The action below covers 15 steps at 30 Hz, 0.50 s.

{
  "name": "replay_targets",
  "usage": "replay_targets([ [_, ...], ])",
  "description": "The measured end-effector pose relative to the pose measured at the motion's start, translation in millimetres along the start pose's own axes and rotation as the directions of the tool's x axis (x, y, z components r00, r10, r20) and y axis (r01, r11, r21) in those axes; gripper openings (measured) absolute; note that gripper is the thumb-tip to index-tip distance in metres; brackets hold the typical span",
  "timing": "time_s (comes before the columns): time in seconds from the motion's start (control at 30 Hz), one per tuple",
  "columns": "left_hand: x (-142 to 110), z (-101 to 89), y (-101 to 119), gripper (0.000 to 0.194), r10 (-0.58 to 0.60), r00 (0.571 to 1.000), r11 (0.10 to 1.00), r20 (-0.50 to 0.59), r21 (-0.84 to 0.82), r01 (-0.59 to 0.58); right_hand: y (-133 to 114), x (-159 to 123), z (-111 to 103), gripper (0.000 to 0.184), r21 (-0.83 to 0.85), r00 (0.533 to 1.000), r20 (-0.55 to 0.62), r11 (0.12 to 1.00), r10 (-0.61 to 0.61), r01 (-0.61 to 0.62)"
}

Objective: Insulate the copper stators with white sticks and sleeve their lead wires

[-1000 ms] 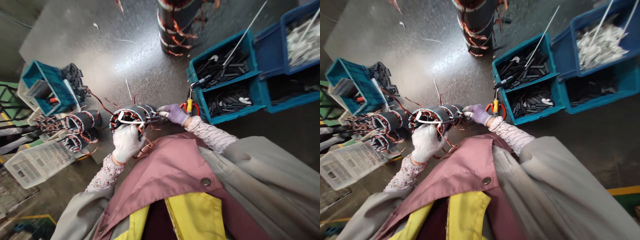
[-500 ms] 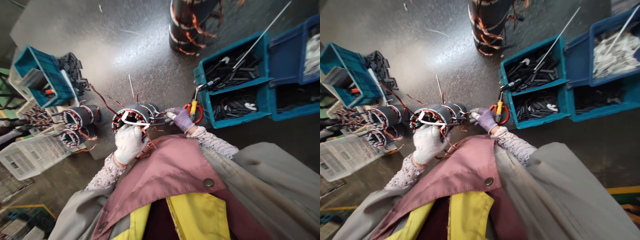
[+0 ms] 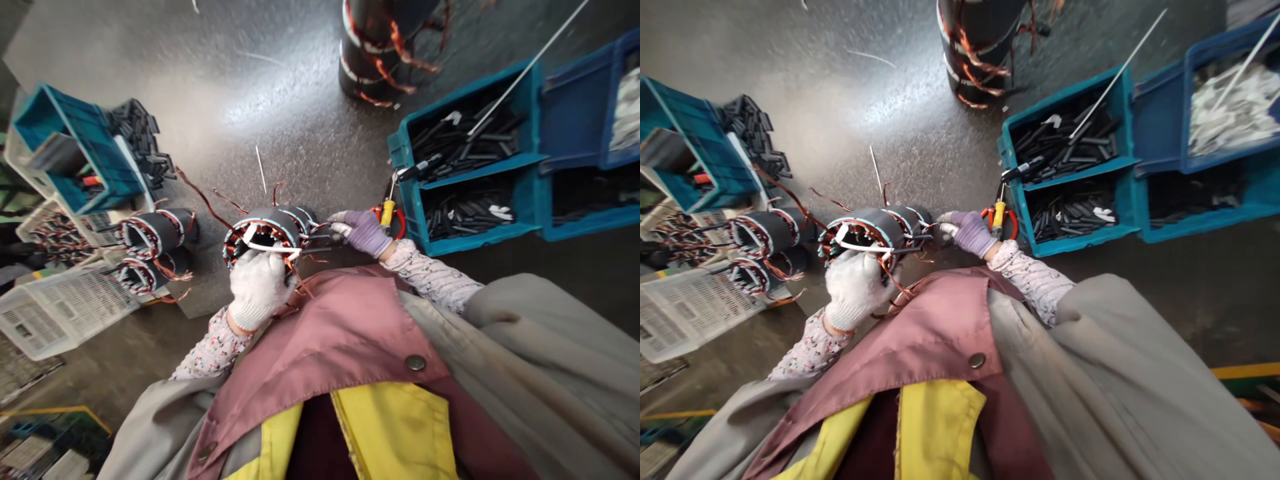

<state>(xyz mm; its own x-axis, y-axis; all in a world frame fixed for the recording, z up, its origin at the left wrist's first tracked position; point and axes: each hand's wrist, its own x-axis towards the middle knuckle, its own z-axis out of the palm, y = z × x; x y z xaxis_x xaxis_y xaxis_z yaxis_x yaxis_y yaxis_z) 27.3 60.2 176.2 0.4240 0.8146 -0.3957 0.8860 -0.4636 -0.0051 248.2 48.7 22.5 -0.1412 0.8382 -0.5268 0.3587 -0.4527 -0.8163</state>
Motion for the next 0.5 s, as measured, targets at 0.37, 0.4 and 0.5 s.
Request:
replay_targets([
  [0.37,-1.1,1.7,-6.7,0.028,0.001,1.0,0.999,-0.018,0.042,0.0,-7.4,-40.0,-41.5,0.025,-0.335,0.995,-0.072,0.942,-0.064,0.036],
  [0.4,-0.7,1.8,-7.5,0.03,-0.01,1.0,0.999,-0.016,0.053,0.011,-5.7,-53.9,-58.5,0.026,-0.383,0.992,-0.124,0.923,-0.002,-0.046],
  [0.5,0.6,1.6,-9.0,0.035,-0.024,1.0,0.997,0.003,0.069,0.024,-6.1,-90.2,-112.0,0.024,-0.612,0.925,-0.304,0.697,0.228,-0.374],
])
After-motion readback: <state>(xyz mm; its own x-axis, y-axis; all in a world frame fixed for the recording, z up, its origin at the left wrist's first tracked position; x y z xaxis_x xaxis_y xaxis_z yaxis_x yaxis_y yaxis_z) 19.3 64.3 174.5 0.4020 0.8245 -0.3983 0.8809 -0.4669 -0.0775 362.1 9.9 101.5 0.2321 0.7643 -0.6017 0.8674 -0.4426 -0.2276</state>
